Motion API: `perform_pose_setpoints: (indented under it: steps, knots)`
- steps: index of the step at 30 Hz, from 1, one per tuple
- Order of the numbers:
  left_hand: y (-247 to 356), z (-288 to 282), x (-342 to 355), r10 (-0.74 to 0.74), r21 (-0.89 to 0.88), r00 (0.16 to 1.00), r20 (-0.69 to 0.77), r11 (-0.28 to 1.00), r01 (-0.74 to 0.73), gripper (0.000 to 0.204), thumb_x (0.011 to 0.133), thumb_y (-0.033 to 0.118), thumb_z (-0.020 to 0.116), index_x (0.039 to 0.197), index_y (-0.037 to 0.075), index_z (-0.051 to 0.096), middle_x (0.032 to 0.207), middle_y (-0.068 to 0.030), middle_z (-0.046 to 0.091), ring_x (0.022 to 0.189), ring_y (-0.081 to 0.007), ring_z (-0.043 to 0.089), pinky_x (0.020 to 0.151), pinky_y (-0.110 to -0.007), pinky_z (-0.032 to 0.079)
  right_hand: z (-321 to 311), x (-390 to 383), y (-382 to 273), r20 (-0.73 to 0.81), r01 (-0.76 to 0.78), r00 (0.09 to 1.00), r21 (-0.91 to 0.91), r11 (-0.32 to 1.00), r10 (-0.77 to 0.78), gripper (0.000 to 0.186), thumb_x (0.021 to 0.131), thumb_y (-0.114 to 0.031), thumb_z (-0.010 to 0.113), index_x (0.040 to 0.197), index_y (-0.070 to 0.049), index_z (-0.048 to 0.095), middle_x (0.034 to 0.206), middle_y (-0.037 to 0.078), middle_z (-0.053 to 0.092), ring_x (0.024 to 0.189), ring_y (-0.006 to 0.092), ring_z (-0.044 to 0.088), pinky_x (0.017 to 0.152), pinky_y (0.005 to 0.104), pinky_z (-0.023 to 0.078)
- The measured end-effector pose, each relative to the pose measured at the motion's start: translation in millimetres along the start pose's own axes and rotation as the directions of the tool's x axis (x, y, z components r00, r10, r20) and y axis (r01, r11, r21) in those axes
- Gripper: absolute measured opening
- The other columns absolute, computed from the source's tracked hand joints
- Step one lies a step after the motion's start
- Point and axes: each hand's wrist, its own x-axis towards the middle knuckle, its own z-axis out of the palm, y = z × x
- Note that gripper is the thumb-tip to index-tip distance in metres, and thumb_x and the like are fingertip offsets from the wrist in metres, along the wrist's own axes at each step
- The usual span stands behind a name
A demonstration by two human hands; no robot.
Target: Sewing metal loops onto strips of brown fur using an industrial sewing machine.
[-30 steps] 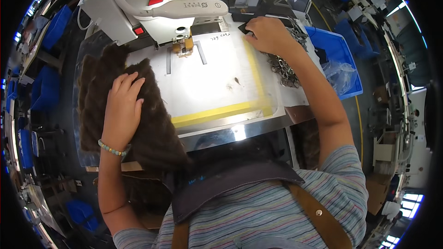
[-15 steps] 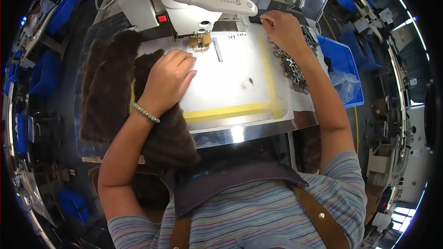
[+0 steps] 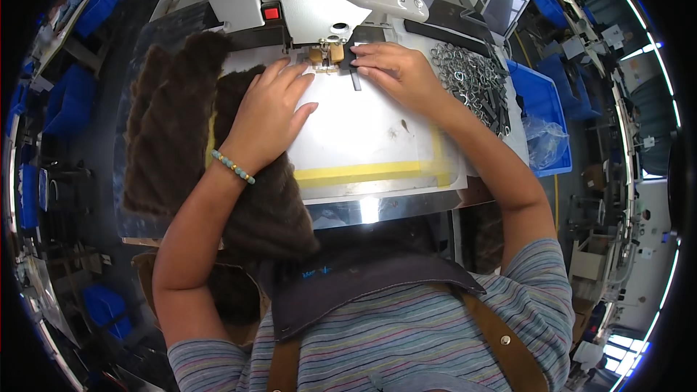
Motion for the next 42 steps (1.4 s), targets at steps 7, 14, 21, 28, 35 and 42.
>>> perform_pose_setpoints:
  steps: [7, 14, 21, 28, 35, 42]
  knots:
    - [2, -2, -1, -0.016, -0.004, 1.0, 0.003, 1.0, 0.016, 0.043, 0.095, 0.021, 0.075, 0.13, -0.003, 0.069, 0.141, -0.0194, 0.064, 0.139, -0.0401, 0.053, 0.118, -0.048, 0.043, -7, -6, 6, 0.15, 0.01, 0.988, -0.189, 0.982, 0.019, 0.047, 0.106, -0.033, 0.062, 0.143, -0.005, 0.065, 0.159, 0.015, 0.055, 0.152, 0.0354, 0.042, 0.124, 0.0526, 0.034]
    - [1, 0, -1, -0.036, 0.009, 0.999, -0.018, 0.999, 0.036, 0.044, 0.095, 0.022, 0.075, 0.131, -0.003, 0.069, 0.144, -0.02, 0.062, 0.141, -0.0402, 0.052, 0.118, -0.048, 0.042, 26, 0, -12, 0.219, -0.079, 0.964, -0.317, 0.945, 0.153, 0.074, 0.111, -0.058, 0.041, 0.16, -0.002, 0.044, 0.172, 0.022, 0.031, 0.162, 0.0413, 0.02, 0.128, 0.069, 0.012]
    - [1, 1, -3, -0.041, 0.0, 0.999, 0.001, 0.999, 0.041, 0.046, 0.096, 0.023, 0.075, 0.134, -0.002, 0.068, 0.146, -0.0203, 0.06, 0.143, -0.0395, 0.05, 0.12, -0.048, 0.041, 24, 3, -23, 0.259, -0.133, 0.941, -0.314, 0.94, 0.22, 0.074, 0.111, -0.057, 0.041, 0.163, -0.004, 0.041, 0.173, 0.022, 0.028, 0.162, 0.0419, 0.02, 0.127, 0.0702, 0.01]
    - [4, 3, -3, -0.061, 0.021, 0.998, 0.028, 0.998, 0.061, 0.05, 0.099, 0.028, 0.073, 0.14, 0.0, 0.066, 0.15, -0.0208, 0.057, 0.146, -0.0398, 0.046, 0.122, -0.049, 0.038, 11, 3, -5, 0.301, -0.051, 0.938, -0.369, 0.928, 0.171, 0.059, 0.113, -0.051, 0.04, 0.162, -0.02, 0.047, 0.173, 0.022, 0.029, 0.161, 0.0434, 0.022, 0.127, 0.0706, 0.013]
    - [5, 7, -1, -0.1, 0.071, 0.994, 0.043, 0.993, 0.097, 0.056, 0.1, 0.035, 0.071, 0.146, 0.004, 0.062, 0.156, -0.021, 0.052, 0.151, -0.0414, 0.04, 0.123, -0.052, 0.035, 25, 12, -3, 0.253, -0.033, 0.959, -0.345, 0.938, 0.127, 0.055, 0.111, -0.049, 0.043, 0.146, -0.01, 0.061, 0.168, 0.024, 0.036, 0.158, 0.0432, 0.028, 0.125, 0.0724, 0.017]
    - [5, 13, -2, -0.101, 0.094, 0.993, 0.056, 0.991, 0.096, 0.062, 0.105, 0.045, 0.062, 0.154, 0.008, 0.056, 0.162, -0.0216, 0.046, 0.156, -0.0411, 0.033, 0.125, -0.053, 0.029, 22, 14, -3, 0.22, 0.001, 0.973, -0.292, 0.956, 0.067, 0.052, 0.11, -0.046, 0.046, 0.137, -0.007, 0.067, 0.164, 0.025, 0.041, 0.156, 0.0416, 0.031, 0.124, 0.0692, 0.018]
